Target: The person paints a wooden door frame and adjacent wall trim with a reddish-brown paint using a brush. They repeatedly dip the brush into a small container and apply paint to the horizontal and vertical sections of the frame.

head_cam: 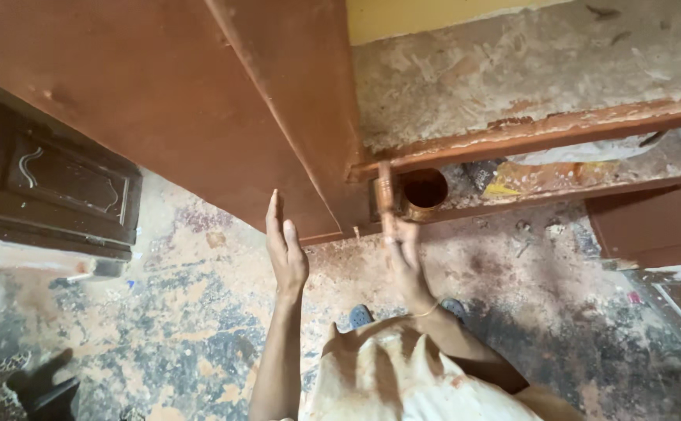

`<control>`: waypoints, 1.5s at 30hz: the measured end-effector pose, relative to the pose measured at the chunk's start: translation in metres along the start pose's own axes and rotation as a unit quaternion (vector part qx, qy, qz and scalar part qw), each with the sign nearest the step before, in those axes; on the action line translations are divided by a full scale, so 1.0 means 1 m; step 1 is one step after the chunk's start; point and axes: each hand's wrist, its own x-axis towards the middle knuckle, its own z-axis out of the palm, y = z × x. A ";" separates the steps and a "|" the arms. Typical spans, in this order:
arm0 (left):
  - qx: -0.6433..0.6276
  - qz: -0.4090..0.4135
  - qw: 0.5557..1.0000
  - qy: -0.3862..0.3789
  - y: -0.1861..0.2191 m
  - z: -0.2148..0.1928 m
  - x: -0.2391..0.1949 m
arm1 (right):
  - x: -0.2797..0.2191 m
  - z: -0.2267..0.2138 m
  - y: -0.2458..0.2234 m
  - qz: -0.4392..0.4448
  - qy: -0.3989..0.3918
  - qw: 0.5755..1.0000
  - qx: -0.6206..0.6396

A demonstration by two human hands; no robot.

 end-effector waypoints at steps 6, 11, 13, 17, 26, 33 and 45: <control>-0.069 -0.010 0.997 0.011 -0.023 -0.025 0.008 | -0.018 0.063 0.031 0.053 -0.059 0.994 0.078; -0.092 -0.020 0.995 0.043 -0.041 -0.035 0.004 | -0.034 0.071 0.044 0.152 -0.121 0.972 0.135; -0.116 -0.048 0.991 0.050 -0.044 -0.029 0.006 | -0.031 0.066 0.030 0.107 -0.141 0.981 0.081; -0.077 -0.090 0.993 0.007 -0.045 -0.020 0.008 | -0.033 0.059 -0.025 -0.158 -0.133 0.974 -0.088; -0.107 -0.049 0.983 -0.143 -0.041 0.014 0.012 | 0.030 0.049 -0.050 -0.296 -0.049 0.911 -0.283; -0.144 -0.075 0.978 -0.132 -0.070 0.002 0.009 | -0.017 0.011 0.124 -0.129 -0.018 0.946 -0.298; -0.163 -0.074 0.972 -0.154 -0.071 -0.006 0.008 | -0.008 0.002 -0.024 0.044 -0.082 0.995 0.021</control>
